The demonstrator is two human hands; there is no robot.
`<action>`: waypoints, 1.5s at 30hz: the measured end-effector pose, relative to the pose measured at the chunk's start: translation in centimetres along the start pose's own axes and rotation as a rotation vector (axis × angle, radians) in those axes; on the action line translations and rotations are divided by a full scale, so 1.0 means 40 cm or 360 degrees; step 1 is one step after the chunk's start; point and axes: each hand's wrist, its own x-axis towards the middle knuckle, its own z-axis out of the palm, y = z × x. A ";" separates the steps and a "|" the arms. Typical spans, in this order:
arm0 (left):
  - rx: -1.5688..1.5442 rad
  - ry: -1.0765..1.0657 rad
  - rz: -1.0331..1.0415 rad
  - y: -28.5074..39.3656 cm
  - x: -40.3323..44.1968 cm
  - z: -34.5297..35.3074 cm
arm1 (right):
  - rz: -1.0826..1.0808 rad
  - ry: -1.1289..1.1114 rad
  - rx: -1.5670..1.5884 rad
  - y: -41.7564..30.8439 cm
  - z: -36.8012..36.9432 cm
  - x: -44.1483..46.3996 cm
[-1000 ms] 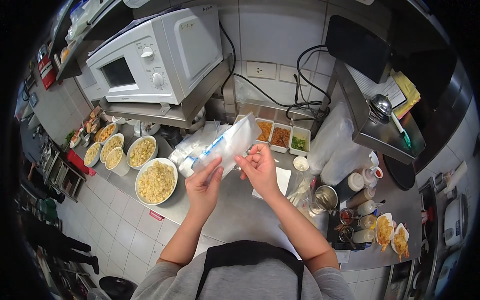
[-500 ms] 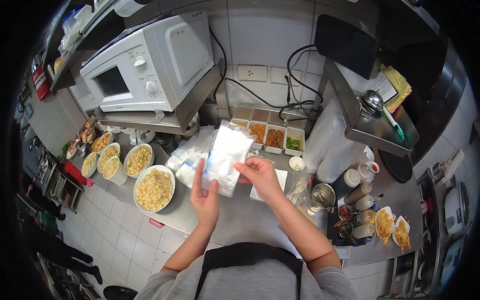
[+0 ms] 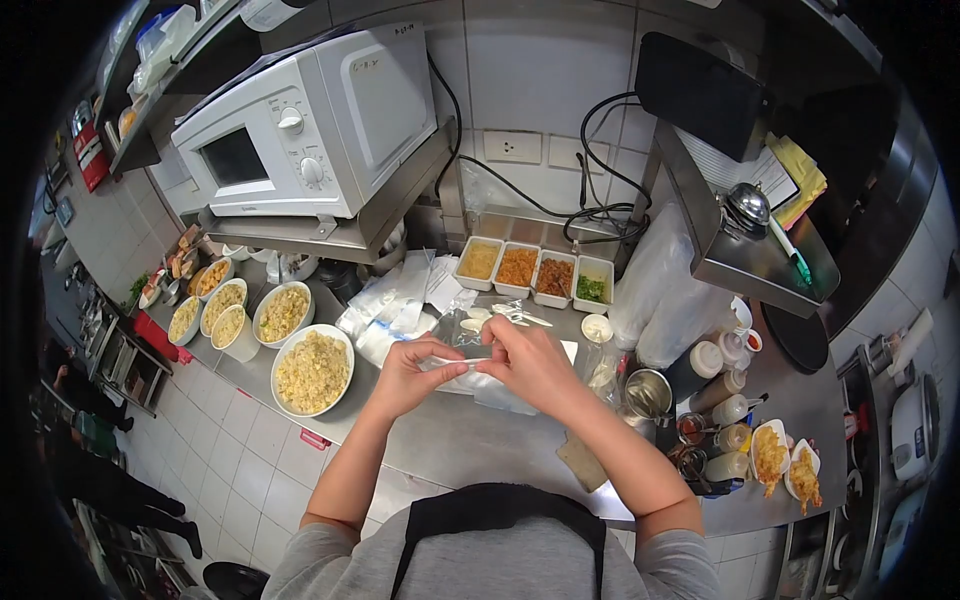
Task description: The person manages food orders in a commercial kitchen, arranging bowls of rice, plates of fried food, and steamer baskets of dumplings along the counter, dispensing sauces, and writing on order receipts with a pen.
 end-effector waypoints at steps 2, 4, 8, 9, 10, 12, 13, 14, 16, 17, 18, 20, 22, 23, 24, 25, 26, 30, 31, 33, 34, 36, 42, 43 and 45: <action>-0.0143 0.0024 -0.0073 -0.004 -0.001 0.000 | -0.0173 0.0189 -0.0237 0.002 0.012 -0.006; -0.0217 0.0043 -0.0094 -0.004 -0.002 -0.001 | -0.0358 0.0297 -0.0385 0.010 0.022 -0.008; -0.0252 0.0046 -0.0142 0.000 -0.003 -0.006 | -0.0595 0.0366 -0.0433 0.024 0.033 -0.009; -0.0249 0.0049 -0.0140 -0.004 -0.004 -0.006 | -0.0618 0.0386 -0.0431 0.025 0.033 -0.009; -0.0246 0.0052 -0.0138 -0.007 -0.004 -0.006 | -0.0611 0.0378 -0.0436 0.025 0.032 -0.009; -0.0182 0.0049 -0.0089 -0.007 -0.004 -0.010 | -0.0596 0.0362 -0.0445 0.025 0.031 -0.009; -0.0149 0.0047 -0.0065 -0.006 -0.004 -0.011 | -0.0581 0.0335 -0.0420 0.028 0.033 -0.010; -0.0094 0.0051 -0.0040 -0.001 -0.004 -0.012 | -0.0565 0.0307 -0.0395 0.034 0.035 -0.011; 0.0016 0.0060 0.0010 0.012 -0.005 -0.015 | -0.0525 0.0228 -0.0339 0.036 0.034 -0.010; 0.0041 0.0056 0.0022 0.013 -0.006 -0.015 | -0.0502 0.0175 -0.0308 0.033 0.031 -0.010; 0.0065 0.0053 0.0034 0.014 -0.008 -0.014 | -0.0479 0.0122 -0.0277 0.031 0.029 -0.009; 0.0126 0.0028 0.0070 0.010 -0.011 -0.011 | -0.0398 -0.0043 -0.0264 0.036 0.032 -0.009; 0.0206 -0.0016 0.0115 -0.011 -0.020 -0.003 | -0.0284 -0.0285 -0.0328 0.051 0.043 -0.015; 0.0159 -0.0073 -0.0045 -0.024 -0.029 -0.003 | -0.0210 -0.0442 -0.0405 0.069 0.048 -0.024; 0.0110 -0.0127 -0.0201 -0.039 -0.041 -0.001 | -0.0136 -0.0599 -0.0486 0.091 0.054 -0.036; 0.0059 -0.0180 -0.0355 -0.061 -0.054 0.003 | 0.0008 -0.0774 -0.0493 0.124 0.063 -0.052; 0.0080 -0.0138 -0.0411 -0.112 -0.073 0.008 | 0.0154 -0.0945 -0.0500 0.164 0.074 -0.074; -0.0380 0.0301 -0.0994 -0.468 -0.178 0.028 | 0.0438 -0.1234 -0.0587 0.329 0.082 -0.192; -0.0570 0.0540 -0.0997 -0.501 -0.156 0.006 | 0.0453 -0.1205 -0.0488 0.338 0.069 -0.208; -0.0954 0.1003 -0.0994 -0.538 -0.121 -0.035 | 0.0490 -0.1150 -0.0277 0.334 0.043 -0.231; -0.0939 0.1114 -0.0871 -0.517 -0.072 -0.074 | 0.0518 -0.1125 -0.0302 0.346 0.037 -0.240; -0.0622 0.1313 -0.0761 -0.570 0.046 -0.155 | 0.0585 -0.1081 -0.0346 0.363 0.030 -0.255; 0.0080 0.1484 -0.1218 -0.592 0.325 -0.251 | 0.0544 -0.0897 -0.0377 0.285 -0.021 -0.238; 0.0433 0.1451 -0.1035 -0.651 0.339 -0.252 | 0.0586 -0.0920 -0.0309 0.256 -0.045 -0.235; 0.0696 0.1237 -0.0579 -0.687 0.316 -0.230 | 0.0691 -0.0900 -0.0173 0.182 -0.118 -0.222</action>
